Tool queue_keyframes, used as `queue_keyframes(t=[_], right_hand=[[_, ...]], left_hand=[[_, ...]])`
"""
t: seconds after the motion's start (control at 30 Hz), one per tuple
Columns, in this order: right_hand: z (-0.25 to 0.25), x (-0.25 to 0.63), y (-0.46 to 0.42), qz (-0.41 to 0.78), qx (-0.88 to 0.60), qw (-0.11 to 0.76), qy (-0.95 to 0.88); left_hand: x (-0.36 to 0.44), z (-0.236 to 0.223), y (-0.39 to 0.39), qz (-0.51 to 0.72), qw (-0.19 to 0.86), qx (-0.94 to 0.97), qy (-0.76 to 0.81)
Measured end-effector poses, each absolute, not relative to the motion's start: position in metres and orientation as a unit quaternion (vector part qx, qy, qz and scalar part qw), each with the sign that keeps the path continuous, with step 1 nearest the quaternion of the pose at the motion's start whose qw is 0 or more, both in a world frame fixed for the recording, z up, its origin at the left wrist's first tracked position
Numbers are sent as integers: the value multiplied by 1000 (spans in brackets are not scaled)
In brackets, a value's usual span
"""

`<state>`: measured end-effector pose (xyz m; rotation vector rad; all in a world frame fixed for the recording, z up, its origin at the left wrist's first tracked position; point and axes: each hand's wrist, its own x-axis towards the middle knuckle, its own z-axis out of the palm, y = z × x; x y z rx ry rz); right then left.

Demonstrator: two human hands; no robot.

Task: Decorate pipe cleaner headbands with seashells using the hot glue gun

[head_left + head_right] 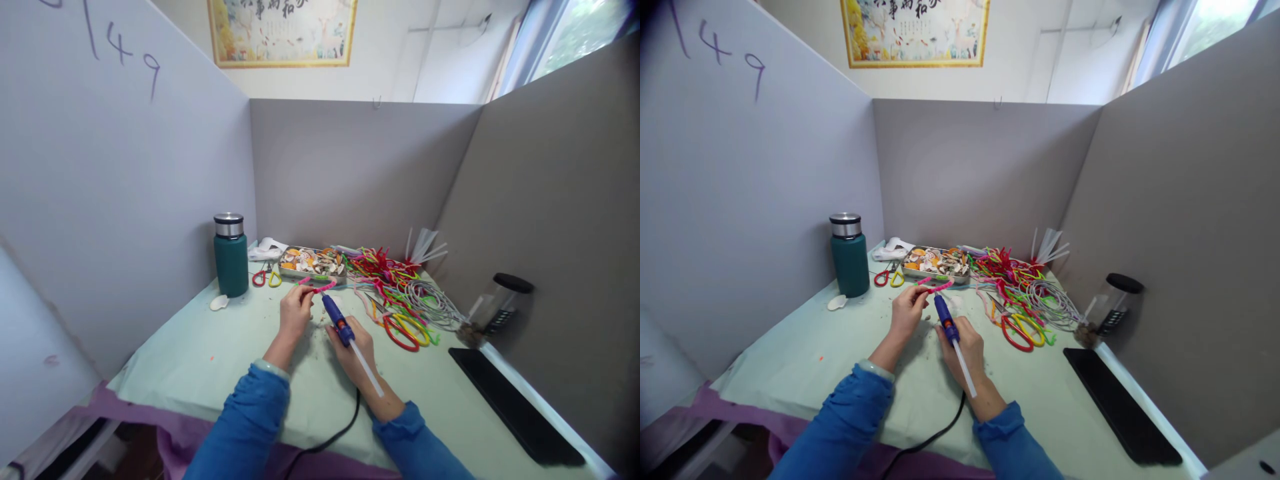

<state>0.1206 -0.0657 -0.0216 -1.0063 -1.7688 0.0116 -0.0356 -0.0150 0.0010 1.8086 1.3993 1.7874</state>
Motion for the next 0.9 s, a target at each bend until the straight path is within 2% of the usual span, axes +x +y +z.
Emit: queue_keyframes(t=[0.9], right_hand=[[-26, 120, -64, 9, -473, 498, -727]], left_hand=[[-35, -3, -13, 609, 123, 629, 467]])
